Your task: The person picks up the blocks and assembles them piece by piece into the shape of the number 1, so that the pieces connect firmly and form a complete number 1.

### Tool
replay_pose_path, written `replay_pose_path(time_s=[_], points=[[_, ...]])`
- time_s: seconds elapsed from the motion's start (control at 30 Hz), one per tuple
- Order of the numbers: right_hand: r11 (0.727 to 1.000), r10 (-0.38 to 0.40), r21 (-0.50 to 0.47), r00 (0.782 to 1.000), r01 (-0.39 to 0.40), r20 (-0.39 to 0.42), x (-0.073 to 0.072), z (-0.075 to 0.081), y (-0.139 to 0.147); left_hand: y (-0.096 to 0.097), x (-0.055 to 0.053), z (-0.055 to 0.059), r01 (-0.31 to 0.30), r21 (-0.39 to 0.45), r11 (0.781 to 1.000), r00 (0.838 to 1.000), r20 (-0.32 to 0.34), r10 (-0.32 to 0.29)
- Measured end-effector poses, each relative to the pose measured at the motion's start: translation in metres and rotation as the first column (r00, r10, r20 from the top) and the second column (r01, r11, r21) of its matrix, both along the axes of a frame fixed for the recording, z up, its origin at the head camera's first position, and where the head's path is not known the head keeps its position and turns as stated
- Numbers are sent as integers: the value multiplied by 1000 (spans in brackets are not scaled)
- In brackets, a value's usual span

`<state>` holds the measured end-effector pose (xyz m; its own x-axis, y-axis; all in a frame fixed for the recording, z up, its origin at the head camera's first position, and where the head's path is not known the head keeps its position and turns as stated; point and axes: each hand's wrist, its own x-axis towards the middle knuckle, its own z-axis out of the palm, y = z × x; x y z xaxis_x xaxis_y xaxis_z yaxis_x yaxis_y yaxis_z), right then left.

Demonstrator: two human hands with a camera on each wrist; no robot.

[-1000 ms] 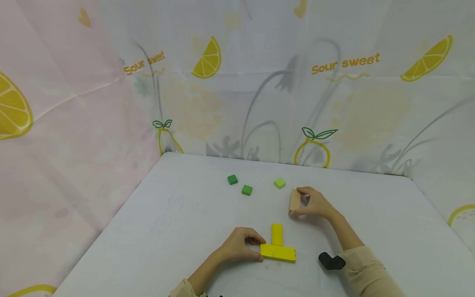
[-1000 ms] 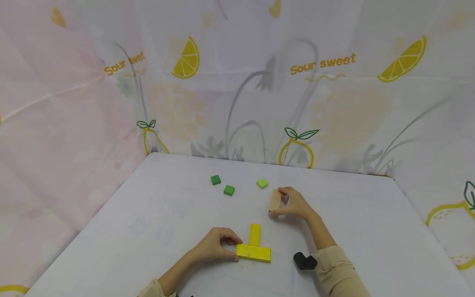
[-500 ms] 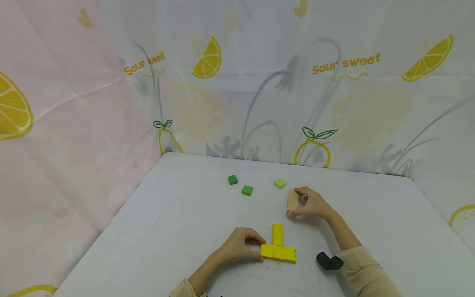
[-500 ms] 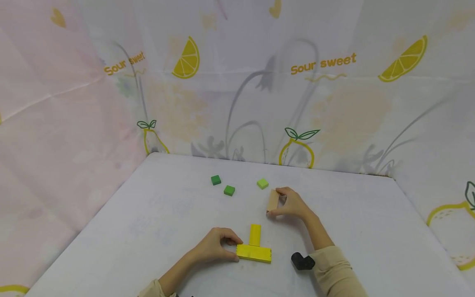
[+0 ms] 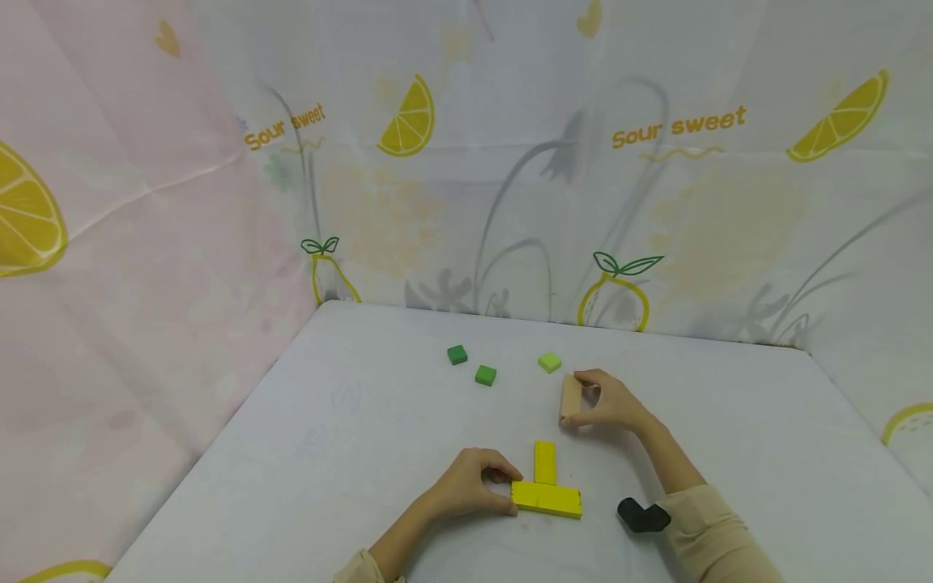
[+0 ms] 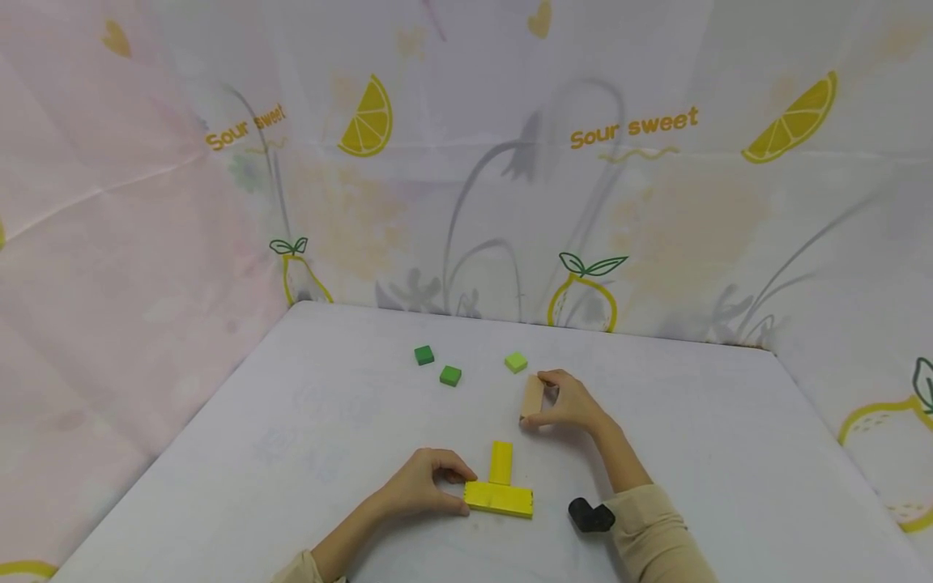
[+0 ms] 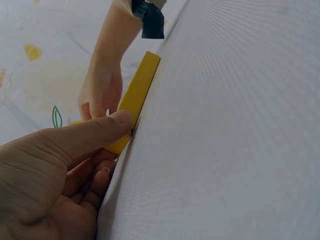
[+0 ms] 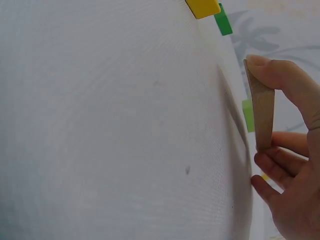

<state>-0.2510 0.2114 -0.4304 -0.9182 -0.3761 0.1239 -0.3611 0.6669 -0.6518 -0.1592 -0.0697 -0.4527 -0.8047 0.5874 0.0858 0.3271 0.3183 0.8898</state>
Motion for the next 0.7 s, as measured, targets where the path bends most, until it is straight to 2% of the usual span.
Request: replay_pose_path(time_s=[0.27,0.7], points=[[1000,-13,5,999,13,35,1,0,-2,0,1,1,-4,-5,1000,1000,2,4],[1000,-5,-7,1000,5,15,0,-2,-9,1,0,0,-4,-5,1000,1000,-8,4]])
